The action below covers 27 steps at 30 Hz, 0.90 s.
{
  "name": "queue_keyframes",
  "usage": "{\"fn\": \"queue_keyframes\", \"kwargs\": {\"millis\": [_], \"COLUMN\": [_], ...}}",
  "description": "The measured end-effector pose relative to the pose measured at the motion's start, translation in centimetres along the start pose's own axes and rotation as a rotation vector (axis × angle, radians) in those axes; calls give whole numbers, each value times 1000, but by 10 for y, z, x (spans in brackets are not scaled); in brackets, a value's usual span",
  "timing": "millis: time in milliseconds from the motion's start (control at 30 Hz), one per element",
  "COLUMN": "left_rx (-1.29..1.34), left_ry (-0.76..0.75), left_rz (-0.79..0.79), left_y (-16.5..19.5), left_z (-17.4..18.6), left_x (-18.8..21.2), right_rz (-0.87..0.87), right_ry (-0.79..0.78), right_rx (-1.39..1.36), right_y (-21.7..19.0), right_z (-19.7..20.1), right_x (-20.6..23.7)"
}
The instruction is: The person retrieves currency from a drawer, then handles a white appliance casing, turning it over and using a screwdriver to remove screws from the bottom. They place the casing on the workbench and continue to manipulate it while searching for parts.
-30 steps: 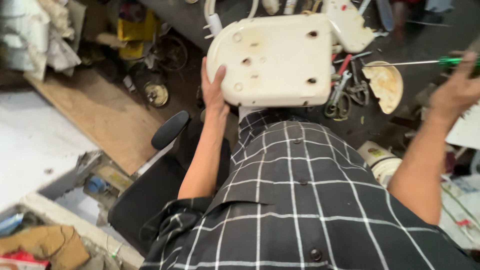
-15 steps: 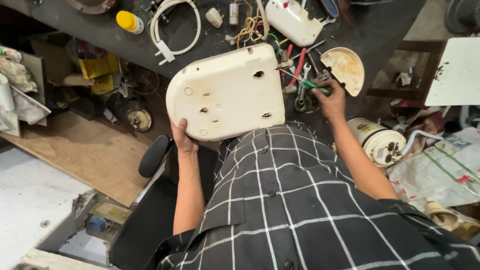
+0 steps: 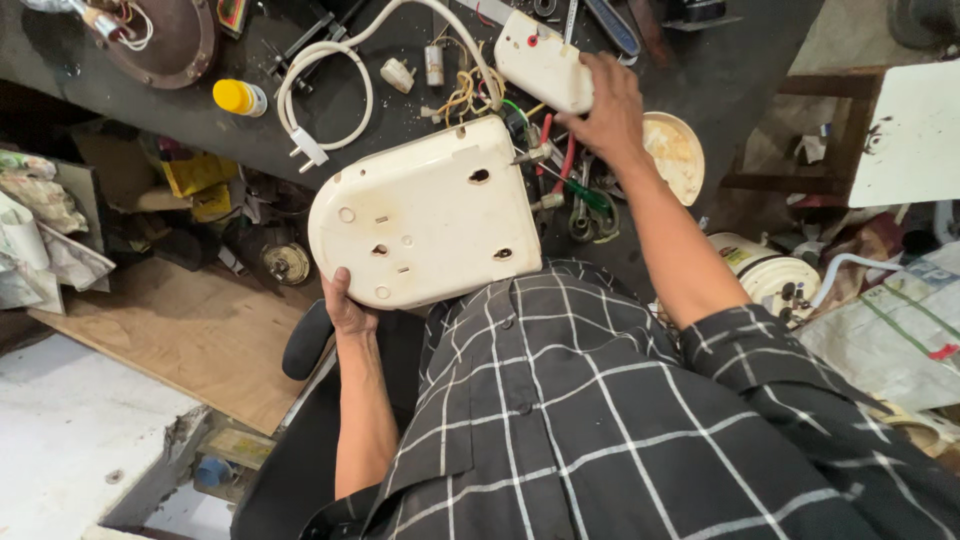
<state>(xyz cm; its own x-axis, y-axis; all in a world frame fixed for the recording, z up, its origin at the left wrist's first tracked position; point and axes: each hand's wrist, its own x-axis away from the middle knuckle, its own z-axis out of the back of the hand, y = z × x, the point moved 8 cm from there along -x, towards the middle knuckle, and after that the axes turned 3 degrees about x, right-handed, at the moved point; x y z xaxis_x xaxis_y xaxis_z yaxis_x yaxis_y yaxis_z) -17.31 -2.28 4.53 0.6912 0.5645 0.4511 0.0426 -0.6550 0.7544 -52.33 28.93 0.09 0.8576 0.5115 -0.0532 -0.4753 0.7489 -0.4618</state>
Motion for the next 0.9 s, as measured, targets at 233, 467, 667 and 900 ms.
{"fn": "queue_keyframes", "kwargs": {"millis": [233, 467, 667, 900], "left_rx": [-156, -117, -27, -17], "left_ry": [-176, -213, -112, -66], "left_rz": [-33, 66, 155, 135], "left_y": [36, 34, 8, 2], "left_z": [-54, -43, 7, 24], "left_x": [-29, -60, -58, -57], "right_rz": [-61, -248, -242, -109], "right_ry": [-82, 53, 16, 135], "right_rx": [-8, -70, 9, 221], "right_y": [12, 75, 84, 67], "right_z": [-11, 60, 63, 49], "right_x": [-2, 33, 60, 42]}}
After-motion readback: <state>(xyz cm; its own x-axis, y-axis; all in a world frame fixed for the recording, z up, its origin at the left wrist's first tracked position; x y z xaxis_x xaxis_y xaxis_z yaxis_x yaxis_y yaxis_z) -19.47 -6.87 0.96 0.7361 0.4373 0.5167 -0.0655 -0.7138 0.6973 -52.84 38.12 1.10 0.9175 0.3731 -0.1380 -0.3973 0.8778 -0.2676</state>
